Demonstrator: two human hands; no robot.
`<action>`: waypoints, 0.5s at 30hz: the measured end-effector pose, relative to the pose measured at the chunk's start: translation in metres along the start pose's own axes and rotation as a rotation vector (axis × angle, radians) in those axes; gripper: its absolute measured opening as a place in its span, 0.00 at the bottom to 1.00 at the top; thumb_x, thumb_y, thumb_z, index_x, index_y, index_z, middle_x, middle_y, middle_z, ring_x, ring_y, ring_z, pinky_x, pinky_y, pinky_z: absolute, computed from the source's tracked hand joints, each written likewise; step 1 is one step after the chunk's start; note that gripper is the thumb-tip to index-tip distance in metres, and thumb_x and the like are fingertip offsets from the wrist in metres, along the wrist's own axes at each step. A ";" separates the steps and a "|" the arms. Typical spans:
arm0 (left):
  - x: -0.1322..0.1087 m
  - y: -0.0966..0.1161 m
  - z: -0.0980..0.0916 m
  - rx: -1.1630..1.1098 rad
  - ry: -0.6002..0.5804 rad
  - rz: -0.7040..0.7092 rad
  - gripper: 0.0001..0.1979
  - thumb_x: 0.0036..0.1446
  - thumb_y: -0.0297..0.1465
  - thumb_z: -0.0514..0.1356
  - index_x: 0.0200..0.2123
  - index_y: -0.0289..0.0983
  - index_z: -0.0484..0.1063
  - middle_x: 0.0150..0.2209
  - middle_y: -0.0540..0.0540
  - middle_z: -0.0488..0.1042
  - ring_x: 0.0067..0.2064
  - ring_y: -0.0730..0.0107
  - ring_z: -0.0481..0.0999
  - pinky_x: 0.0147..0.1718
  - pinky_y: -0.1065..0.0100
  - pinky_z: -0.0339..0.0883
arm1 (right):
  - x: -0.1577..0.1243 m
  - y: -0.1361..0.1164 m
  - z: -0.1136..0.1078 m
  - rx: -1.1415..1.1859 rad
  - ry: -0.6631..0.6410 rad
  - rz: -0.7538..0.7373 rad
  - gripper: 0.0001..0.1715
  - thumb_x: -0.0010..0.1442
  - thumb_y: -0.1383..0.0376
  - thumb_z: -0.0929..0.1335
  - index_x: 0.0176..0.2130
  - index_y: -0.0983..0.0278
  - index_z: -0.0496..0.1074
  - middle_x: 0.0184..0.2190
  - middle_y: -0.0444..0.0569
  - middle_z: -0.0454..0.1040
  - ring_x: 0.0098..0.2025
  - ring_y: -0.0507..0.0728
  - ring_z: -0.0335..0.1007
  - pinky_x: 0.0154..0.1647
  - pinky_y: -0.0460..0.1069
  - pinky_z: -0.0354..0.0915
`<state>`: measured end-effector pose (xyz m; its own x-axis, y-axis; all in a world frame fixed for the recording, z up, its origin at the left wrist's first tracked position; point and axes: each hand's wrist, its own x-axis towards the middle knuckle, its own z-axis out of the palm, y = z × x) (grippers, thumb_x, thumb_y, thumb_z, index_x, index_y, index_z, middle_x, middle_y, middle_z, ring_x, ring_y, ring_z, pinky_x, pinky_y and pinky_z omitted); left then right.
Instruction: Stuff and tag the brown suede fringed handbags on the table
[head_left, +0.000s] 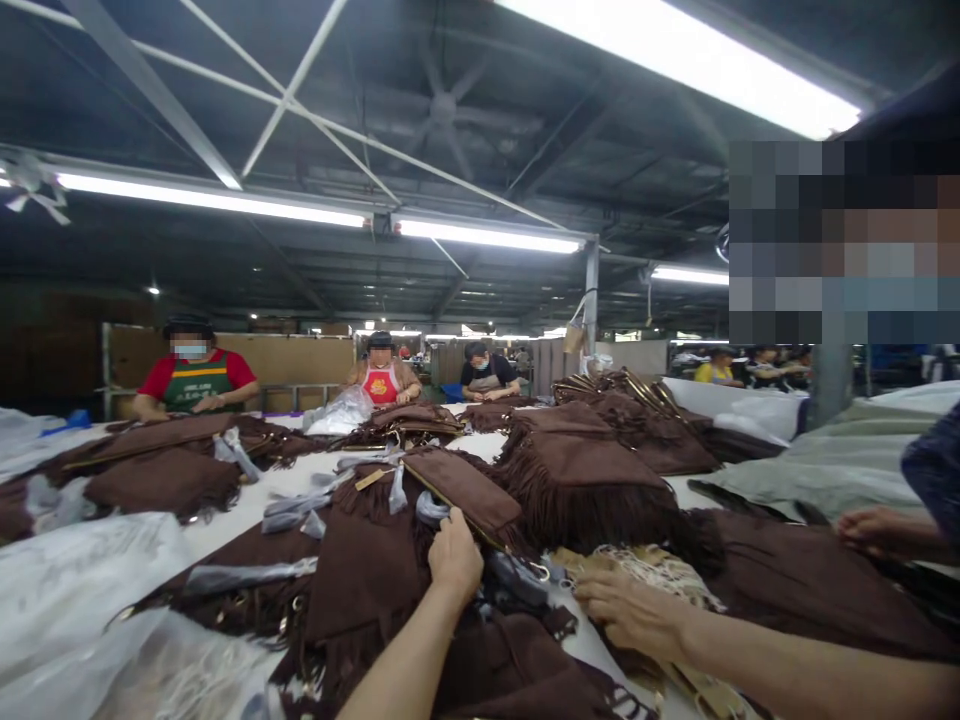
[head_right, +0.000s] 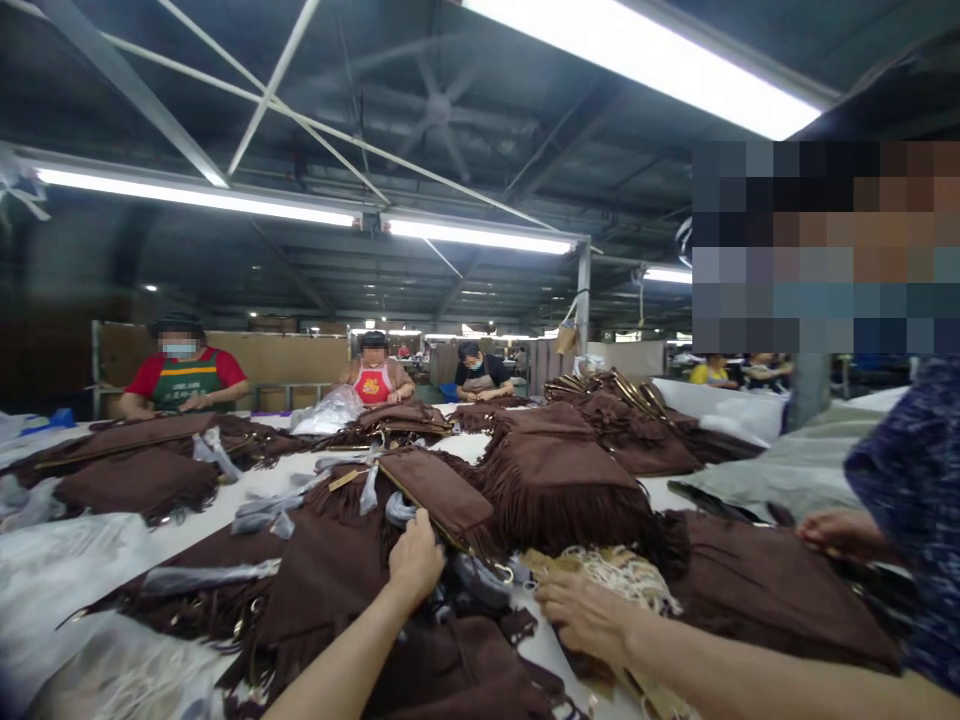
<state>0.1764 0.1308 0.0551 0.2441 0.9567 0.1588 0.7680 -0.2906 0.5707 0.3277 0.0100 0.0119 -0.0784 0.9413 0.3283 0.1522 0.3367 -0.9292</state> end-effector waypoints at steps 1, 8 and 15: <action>0.004 -0.001 0.001 -0.016 -0.002 -0.016 0.17 0.55 0.22 0.55 0.49 0.33 0.60 0.50 0.30 0.71 0.53 0.48 0.72 0.48 0.59 0.61 | 0.004 0.000 -0.016 -0.015 0.003 -0.002 0.13 0.66 0.58 0.67 0.47 0.64 0.72 0.44 0.49 0.75 0.40 0.55 0.74 0.40 0.54 0.73; -0.027 -0.064 -0.063 -0.147 -0.017 0.006 0.17 0.44 0.23 0.56 0.41 0.38 0.61 0.38 0.46 0.74 0.42 0.61 0.75 0.36 0.70 0.64 | 0.014 0.002 -0.054 -0.008 0.012 -0.039 0.28 0.59 0.54 0.71 0.15 0.62 0.64 0.13 0.35 0.62 0.22 0.50 0.65 0.32 0.50 0.66; -0.113 -0.167 -0.125 0.092 -0.075 -0.068 0.31 0.46 0.23 0.53 0.57 0.32 0.60 0.50 0.39 0.73 0.51 0.56 0.72 0.50 0.63 0.63 | -0.025 0.018 0.108 0.170 -0.131 0.022 0.17 0.53 0.51 0.73 0.29 0.61 0.73 0.22 0.43 0.72 0.24 0.52 0.65 0.24 0.47 0.61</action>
<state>-0.0539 0.0737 0.0426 0.2308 0.9712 0.0592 0.8347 -0.2289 0.5009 0.2255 -0.0097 -0.0311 -0.2058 0.9336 0.2933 -0.0121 0.2973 -0.9547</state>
